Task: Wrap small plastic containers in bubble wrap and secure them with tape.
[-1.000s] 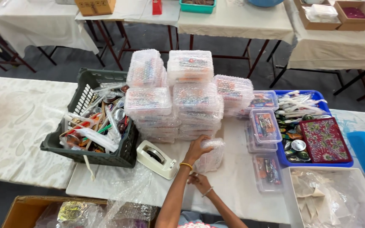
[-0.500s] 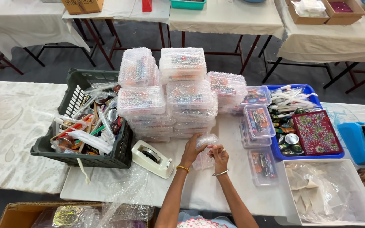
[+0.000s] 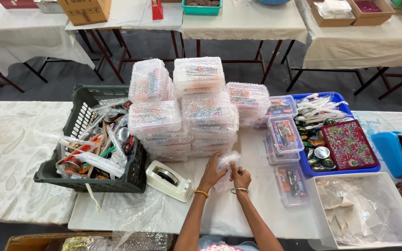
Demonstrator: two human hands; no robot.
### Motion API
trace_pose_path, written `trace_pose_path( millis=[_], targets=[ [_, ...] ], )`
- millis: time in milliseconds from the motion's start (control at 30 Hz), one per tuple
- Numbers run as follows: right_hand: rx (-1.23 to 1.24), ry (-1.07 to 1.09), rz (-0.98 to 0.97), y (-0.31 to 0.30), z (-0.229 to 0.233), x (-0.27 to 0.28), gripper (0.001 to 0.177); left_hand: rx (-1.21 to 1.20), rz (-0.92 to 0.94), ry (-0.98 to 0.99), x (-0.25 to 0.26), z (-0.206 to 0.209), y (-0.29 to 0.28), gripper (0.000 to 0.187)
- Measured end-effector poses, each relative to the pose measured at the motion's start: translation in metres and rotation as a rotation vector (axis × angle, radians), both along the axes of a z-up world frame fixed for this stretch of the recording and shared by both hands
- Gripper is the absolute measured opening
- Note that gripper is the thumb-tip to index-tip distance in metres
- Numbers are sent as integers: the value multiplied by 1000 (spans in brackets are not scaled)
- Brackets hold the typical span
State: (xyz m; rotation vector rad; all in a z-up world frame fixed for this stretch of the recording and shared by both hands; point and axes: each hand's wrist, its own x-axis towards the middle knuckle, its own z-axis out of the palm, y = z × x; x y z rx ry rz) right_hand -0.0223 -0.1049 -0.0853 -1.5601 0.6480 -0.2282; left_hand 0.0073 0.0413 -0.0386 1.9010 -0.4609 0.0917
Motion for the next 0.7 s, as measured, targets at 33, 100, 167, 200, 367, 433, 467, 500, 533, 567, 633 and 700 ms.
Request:
trace_pose_path(
  millis=[33, 100, 167, 200, 367, 433, 467, 500, 533, 567, 633, 700],
  targets=[
    [0, 0, -4, 0, -5, 0, 56, 0, -4, 0, 1, -2, 0, 74],
    [-1, 110, -47, -1, -15, -2, 62, -45, 4, 56, 1, -5, 0, 75],
    [-49, 155, -53, -5, -19, -1, 63, -55, 12, 81, 5, -13, 1, 73],
    [-96, 207, -58, -7, -23, -5, 63, -63, 23, 113, 2, -19, 1, 70],
    [-241, 104, -110, -19, -64, -23, 61, -70, 23, 82, 4, -9, 8, 75],
    [-240, 2, -141, -23, -67, -15, 64, -82, 24, 102, 8, -3, 6, 75],
    [-201, -115, -138, -23, -66, -10, 69, -69, 16, 104, 7, -2, 5, 76],
    [-161, -232, -133, -24, -64, -6, 74, -56, 7, 106, 6, -1, 3, 77],
    [-163, -230, -135, -22, -59, 4, 74, -57, 5, 108, 6, 0, 2, 77],
    [-165, -280, -101, -20, -54, 14, 76, -53, -7, 106, 6, 0, 0, 79],
    [-167, -326, -68, -20, -65, 26, 79, -48, -21, 109, 3, -3, -2, 80],
    [-55, -355, -8, -25, -97, 33, 79, -37, 16, 150, 3, -7, -1, 77]
  ],
)
